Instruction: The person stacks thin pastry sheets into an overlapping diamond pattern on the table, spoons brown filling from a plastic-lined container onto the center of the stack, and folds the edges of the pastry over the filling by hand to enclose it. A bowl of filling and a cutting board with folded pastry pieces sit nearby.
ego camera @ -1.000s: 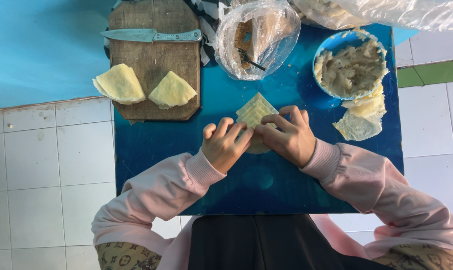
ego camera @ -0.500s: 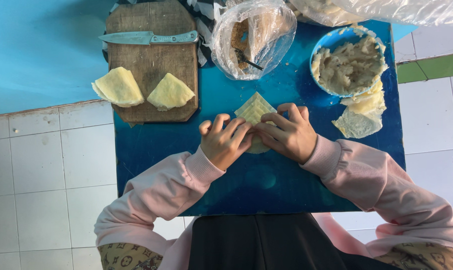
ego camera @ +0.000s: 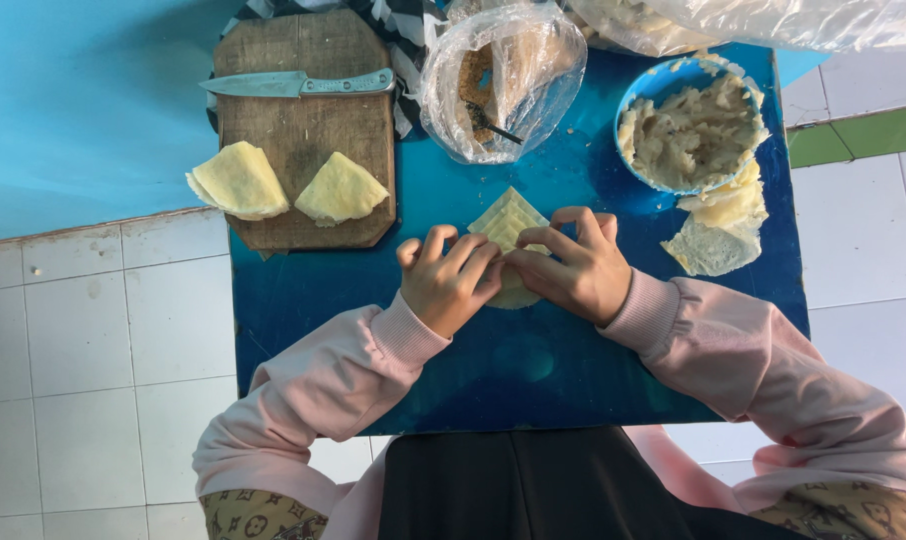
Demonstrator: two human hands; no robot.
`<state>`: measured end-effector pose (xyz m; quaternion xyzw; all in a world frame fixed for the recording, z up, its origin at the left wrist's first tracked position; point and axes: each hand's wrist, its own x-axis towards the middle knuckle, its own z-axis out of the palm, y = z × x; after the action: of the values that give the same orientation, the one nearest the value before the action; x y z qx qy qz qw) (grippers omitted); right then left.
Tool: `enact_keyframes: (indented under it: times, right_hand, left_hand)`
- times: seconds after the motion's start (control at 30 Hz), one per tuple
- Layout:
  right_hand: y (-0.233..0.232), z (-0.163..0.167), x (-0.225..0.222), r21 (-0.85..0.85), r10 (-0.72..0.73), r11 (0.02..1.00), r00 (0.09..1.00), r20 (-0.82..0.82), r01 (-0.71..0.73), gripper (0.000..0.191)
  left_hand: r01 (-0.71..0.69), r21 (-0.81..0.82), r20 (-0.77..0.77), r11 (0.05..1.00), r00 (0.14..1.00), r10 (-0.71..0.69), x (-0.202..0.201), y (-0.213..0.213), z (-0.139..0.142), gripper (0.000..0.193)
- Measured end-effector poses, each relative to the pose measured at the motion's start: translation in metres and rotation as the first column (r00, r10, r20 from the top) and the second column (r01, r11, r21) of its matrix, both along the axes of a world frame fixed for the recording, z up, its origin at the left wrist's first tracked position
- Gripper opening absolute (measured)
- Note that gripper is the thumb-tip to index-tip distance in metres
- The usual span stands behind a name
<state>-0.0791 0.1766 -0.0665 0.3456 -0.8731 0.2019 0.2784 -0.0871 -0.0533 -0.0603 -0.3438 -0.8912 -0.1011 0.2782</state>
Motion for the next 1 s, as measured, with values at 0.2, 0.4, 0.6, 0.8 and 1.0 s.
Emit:
enact_keyframes:
  times: [0.2, 0.4, 0.6, 0.8, 1.0]
  right_hand:
    - [-0.005, -0.001, -0.005, 0.025, -0.052, 0.998, 0.999, 0.005, 0.052, 0.033]
    - [-0.007, -0.007, -0.015, -0.072, -0.048, 0.995, 0.981, 0.188, 0.062, 0.028]
    - [-0.009, 0.016, -0.028, -0.184, -0.040, 0.974, 0.903, 0.429, 0.130, 0.022]
    - [0.029, 0.108, -0.026, -0.228, -0.110, 0.964, 0.985, 0.130, 0.138, 0.009]
    - [0.113, 0.192, -0.064, -0.007, -0.383, 0.919, 0.890, -0.249, 0.394, 0.010]
  left_hand:
    - [-0.043, -0.088, -0.094, 0.995, 0.995, 0.035, 0.001, 0.001, 0.001, 0.028]
    - [-0.046, -0.121, -0.147, 0.992, 0.989, 0.028, 0.004, 0.002, 0.007, 0.041]
    - [-0.025, -0.067, -0.156, 0.997, 0.988, 0.014, 0.010, -0.004, 0.021, 0.043]
    - [0.037, -0.021, -0.214, 0.999, 0.976, -0.041, 0.015, -0.009, 0.028, 0.041]
    - [0.054, -0.042, -0.218, 0.998, 0.974, -0.061, 0.014, -0.007, 0.015, 0.039]
